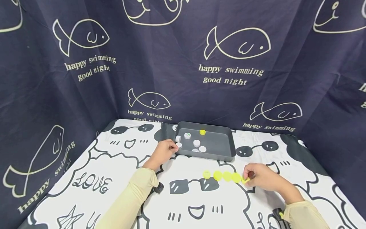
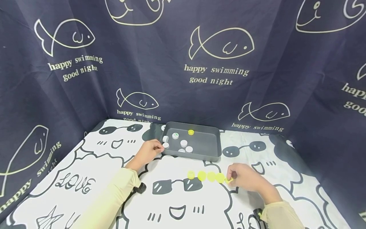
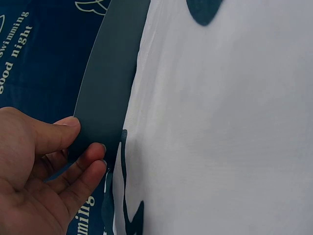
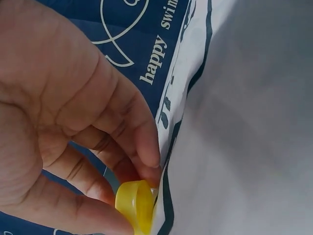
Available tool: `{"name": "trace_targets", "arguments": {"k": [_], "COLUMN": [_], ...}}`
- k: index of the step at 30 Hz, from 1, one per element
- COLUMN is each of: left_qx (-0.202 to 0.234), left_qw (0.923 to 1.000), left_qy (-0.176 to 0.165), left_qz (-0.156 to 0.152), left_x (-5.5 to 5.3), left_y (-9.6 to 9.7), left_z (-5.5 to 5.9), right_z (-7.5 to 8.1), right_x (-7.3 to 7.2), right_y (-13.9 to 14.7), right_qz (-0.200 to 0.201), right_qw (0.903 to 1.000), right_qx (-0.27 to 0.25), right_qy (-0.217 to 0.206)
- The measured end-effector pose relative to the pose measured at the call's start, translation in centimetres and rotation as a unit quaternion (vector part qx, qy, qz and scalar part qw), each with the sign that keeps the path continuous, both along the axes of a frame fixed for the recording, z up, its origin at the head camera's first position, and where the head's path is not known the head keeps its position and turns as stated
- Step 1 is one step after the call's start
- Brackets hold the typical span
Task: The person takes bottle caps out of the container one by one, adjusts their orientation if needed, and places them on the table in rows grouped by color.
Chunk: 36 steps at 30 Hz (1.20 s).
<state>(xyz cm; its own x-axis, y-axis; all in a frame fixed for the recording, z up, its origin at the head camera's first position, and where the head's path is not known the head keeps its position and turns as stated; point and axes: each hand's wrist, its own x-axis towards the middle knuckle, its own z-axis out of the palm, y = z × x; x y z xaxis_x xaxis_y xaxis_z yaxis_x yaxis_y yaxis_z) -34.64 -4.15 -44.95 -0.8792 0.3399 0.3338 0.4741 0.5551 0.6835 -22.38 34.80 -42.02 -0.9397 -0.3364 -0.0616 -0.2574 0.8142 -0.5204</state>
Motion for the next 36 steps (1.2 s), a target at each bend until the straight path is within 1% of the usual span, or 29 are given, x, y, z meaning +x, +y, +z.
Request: {"name": "trace_targets", "arguments": {"k": [6, 11, 18, 23, 28, 33, 36], "left_qx": [0.004, 0.002, -0.003, -0.007, -0.007, -0.007, -0.004], "left_qw": [1.0, 0.9999, 0.9999, 0.9997, 0.9999, 0.9997, 0.9997], "left_qy": [-0.005, -0.008, -0.011, -0.021, -0.007, -0.019, -0.019], "left_qz": [0.007, 0.012, 0.012, 0.012, 0.009, 0.013, 0.013], "left_x": [0.08, 0.11, 0.04, 0.1, 0.1, 0.05, 0.07], "left_y": [0.03, -0.01, -0.06, -0.01, 0.01, 0.05, 0.07], "left_z": [0.27, 0.27, 0.12, 0.12, 0.08, 0.09, 0.11], "right_z": [-0.18, -0.34, -0.54, -0.67, -0.64, -0.6, -0.56], "right_x": [-0.14, -0.26, -0.29, -0.16, -0.08, -0.07, -0.06], "right_y": [-0.02, -0.07, -0.03, -0.02, -0.07, -0.13, -0.16], "right_qz": [-0.006, -0.009, -0.013, -0.017, -0.016, -0.022, -0.027], "right_qw": [0.9998, 0.9994, 0.9994, 0.9995, 0.9996, 0.9995, 0.9993], "right_qx": [0.018, 0.031, 0.03, 0.026, 0.024, 0.022, 0.021], "right_qy": [0.007, 0.007, 0.008, -0.005, -0.002, -0.009, -0.012]}}
